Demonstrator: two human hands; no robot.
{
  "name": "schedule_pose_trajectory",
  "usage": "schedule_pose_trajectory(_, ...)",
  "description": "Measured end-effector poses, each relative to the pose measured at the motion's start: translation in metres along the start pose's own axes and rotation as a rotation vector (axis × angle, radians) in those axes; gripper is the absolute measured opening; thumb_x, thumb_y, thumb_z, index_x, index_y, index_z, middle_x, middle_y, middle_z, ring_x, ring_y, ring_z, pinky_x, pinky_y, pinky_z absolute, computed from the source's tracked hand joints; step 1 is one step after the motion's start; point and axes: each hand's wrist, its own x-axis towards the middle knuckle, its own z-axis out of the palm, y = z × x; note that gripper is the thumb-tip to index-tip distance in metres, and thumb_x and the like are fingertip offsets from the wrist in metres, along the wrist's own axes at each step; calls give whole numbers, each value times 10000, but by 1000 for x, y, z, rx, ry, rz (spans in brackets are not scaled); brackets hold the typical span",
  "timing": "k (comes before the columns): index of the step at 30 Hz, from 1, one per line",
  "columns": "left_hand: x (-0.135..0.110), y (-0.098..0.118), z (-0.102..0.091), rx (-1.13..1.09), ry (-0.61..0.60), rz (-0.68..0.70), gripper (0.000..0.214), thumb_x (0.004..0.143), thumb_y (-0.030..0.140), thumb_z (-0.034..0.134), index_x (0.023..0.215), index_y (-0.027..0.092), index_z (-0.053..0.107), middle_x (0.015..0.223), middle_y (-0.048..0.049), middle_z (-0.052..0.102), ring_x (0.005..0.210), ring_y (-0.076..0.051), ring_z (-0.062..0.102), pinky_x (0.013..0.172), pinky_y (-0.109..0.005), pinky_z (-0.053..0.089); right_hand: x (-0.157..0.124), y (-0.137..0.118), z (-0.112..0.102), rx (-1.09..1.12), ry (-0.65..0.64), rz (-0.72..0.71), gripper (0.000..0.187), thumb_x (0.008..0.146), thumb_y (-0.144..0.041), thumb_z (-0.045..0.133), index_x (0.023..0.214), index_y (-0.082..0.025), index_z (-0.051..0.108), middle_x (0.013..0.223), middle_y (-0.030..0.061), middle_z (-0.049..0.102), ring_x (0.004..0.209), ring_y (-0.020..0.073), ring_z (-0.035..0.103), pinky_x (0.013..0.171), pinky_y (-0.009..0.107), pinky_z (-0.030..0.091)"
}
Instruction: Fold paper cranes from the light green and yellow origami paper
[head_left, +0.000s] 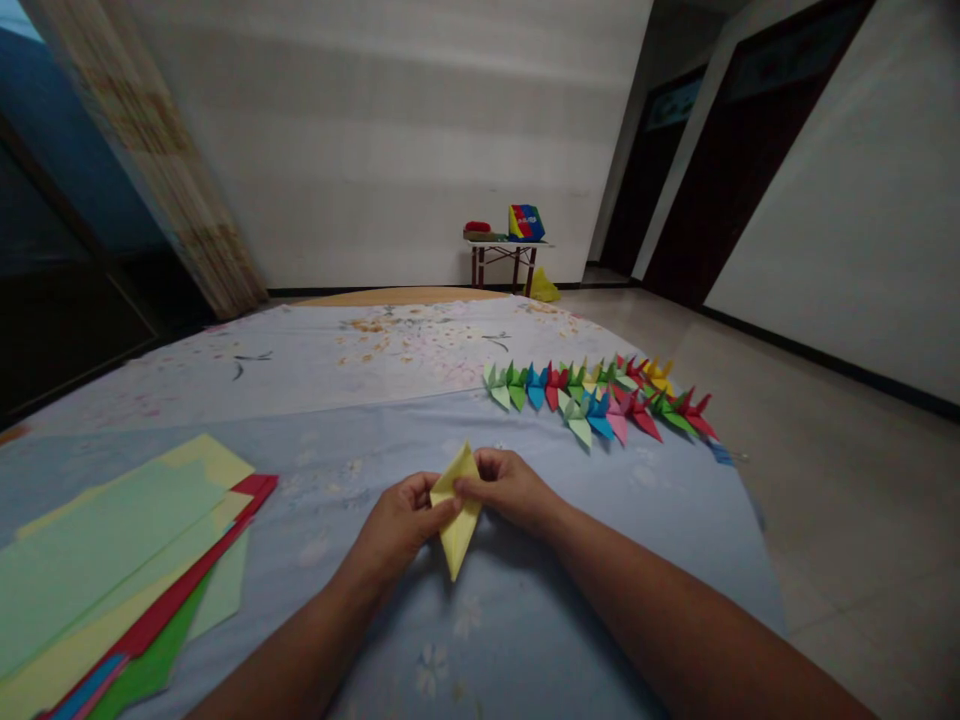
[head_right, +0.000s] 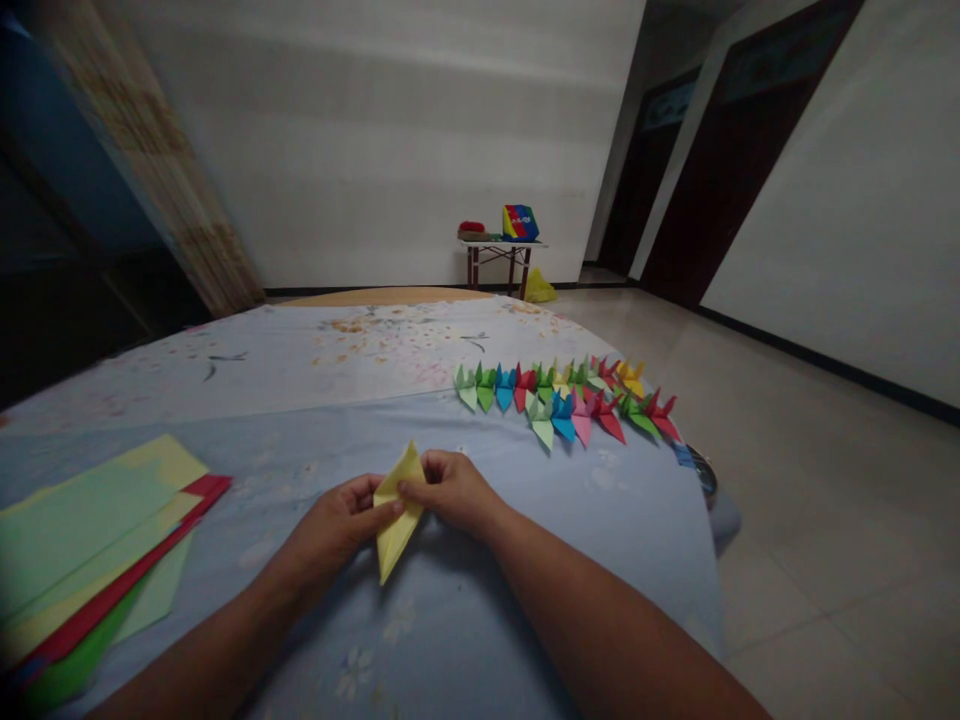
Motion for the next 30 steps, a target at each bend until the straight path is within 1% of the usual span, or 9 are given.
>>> schedule_pose_trajectory(2, 0, 0, 0, -6, -2, -9, 395, 542, 326, 757, 852, 138, 599, 723, -41, 690, 630, -156, 621, 614, -245, 450, 0, -3, -1, -63, -6, -41, 345, 613, -421, 721, 772, -150, 578, 687, -21, 583, 589, 93, 503, 565, 211, 392)
schedule_pose_trajectory(5, 0, 0, 0, -18, 12, -24, 437, 539, 323, 762, 897, 145, 586, 768, -51, 697, 643, -166, 632, 615, -252, 457, -1, -9, -3, -134, -16, -109, 361, 643, -389, 714, 896, -162, 593, 786, -5, 602, 641, 97, 519, 603, 215, 405)
schedule_pose_trajectory(8, 0, -1, 1, -37, 3, -38, 455, 533, 318, 769, 907, 145, 576, 795, -62, 699, 653, -171, 638, 619, -254, 459, -2, -16, -4, -90, -23, -109, 385, 665, -391, 698, 958, -166, 587, 808, 2, 605, 626, 93, 523, 599, 220, 407)
schedule_pose_trajectory(12, 0, -2, -1, -65, -36, -79, 461, 542, 308, 768, 927, 146, 574, 778, -55, 690, 626, -162, 630, 588, -246, 449, -3, -24, -5, 35, -44, -145, 358, 688, -403, 674, 951, -173, 600, 823, 6, 602, 701, 108, 551, 662, 238, 421)
schedule_pose_trajectory(14, -1, -2, -1, -75, -54, -94, 457, 544, 298, 768, 928, 144, 573, 766, -50, 684, 613, -153, 622, 581, -242, 446, -3, -25, -6, 80, -59, -153, 360, 672, -382, 690, 956, -178, 604, 823, 1, 603, 713, 107, 559, 688, 244, 422)
schedule_pose_trajectory(18, -2, -2, -1, -62, -89, -113, 457, 553, 285, 770, 937, 144, 569, 778, -56, 684, 619, -149, 620, 588, -240, 447, -2, -25, -6, 104, -73, -105, 322, 638, -368, 713, 868, -163, 619, 725, -14, 600, 622, 88, 543, 624, 224, 408)
schedule_pose_trajectory(22, -4, 0, 1, -44, -109, -108, 462, 555, 280, 770, 949, 146, 569, 791, -69, 690, 622, -161, 626, 582, -245, 450, -1, -23, -5, 64, -7, -116, 265, 650, -374, 690, 779, -152, 626, 627, -32, 568, 528, 68, 481, 542, 201, 361)
schedule_pose_trajectory(26, -4, 1, 2, -25, -106, -101, 447, 538, 293, 769, 913, 152, 572, 786, -70, 692, 622, -170, 629, 580, -247, 450, -1, -24, -4, 20, 83, -134, 235, 661, -371, 664, 746, -154, 633, 627, -27, 575, 551, 80, 487, 565, 211, 374)
schedule_pose_trajectory(30, -4, 0, 1, -27, -121, -70, 428, 559, 305, 757, 917, 156, 575, 791, -70, 693, 642, -174, 632, 602, -255, 456, -2, -26, -3, 0, 112, -138, 233, 673, -369, 651, 761, -153, 642, 646, -19, 589, 583, 92, 506, 598, 224, 398)
